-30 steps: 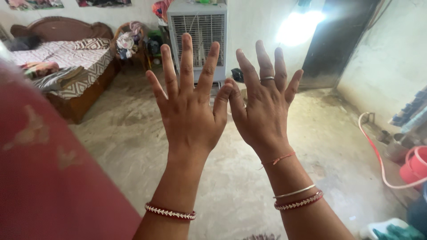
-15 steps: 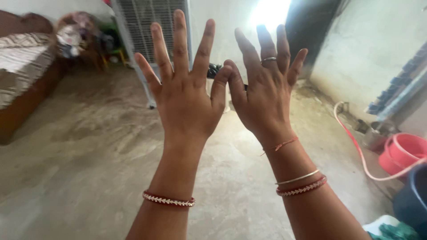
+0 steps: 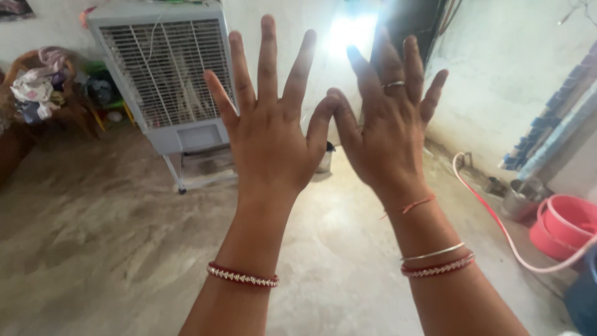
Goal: The person removes a full black trash bag from a metal bin, ties it shut, and carries it outside. They then place a new black trash bag into the bin and adjust it.
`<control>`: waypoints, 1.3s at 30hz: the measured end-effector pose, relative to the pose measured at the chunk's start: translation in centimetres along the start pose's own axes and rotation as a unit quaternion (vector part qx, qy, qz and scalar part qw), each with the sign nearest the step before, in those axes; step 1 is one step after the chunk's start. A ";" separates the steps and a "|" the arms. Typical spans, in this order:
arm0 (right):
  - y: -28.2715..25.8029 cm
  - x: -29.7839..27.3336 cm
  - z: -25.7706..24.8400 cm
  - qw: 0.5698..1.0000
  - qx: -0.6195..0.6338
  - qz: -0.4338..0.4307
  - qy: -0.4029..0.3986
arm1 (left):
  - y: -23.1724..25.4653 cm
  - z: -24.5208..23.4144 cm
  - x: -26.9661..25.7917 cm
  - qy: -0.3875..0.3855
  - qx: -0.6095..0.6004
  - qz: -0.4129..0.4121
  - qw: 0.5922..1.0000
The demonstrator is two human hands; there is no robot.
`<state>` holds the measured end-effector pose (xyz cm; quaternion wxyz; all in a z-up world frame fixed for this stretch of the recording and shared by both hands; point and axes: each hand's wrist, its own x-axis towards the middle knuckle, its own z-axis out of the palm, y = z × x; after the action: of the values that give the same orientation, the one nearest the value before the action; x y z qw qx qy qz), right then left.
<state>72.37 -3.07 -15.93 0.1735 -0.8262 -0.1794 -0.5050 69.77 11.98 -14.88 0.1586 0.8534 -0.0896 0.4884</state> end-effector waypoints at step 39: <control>42.0 22.4 43.7 0.995 0.014 0.023 -0.091 | -9.9 58.4 29.3 -0.073 -0.038 0.005 0.997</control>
<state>135.50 -16.67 -19.02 0.1796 -0.8702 -0.1821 -0.4210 134.68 0.38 -19.08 0.1810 0.8799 -0.1238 0.4215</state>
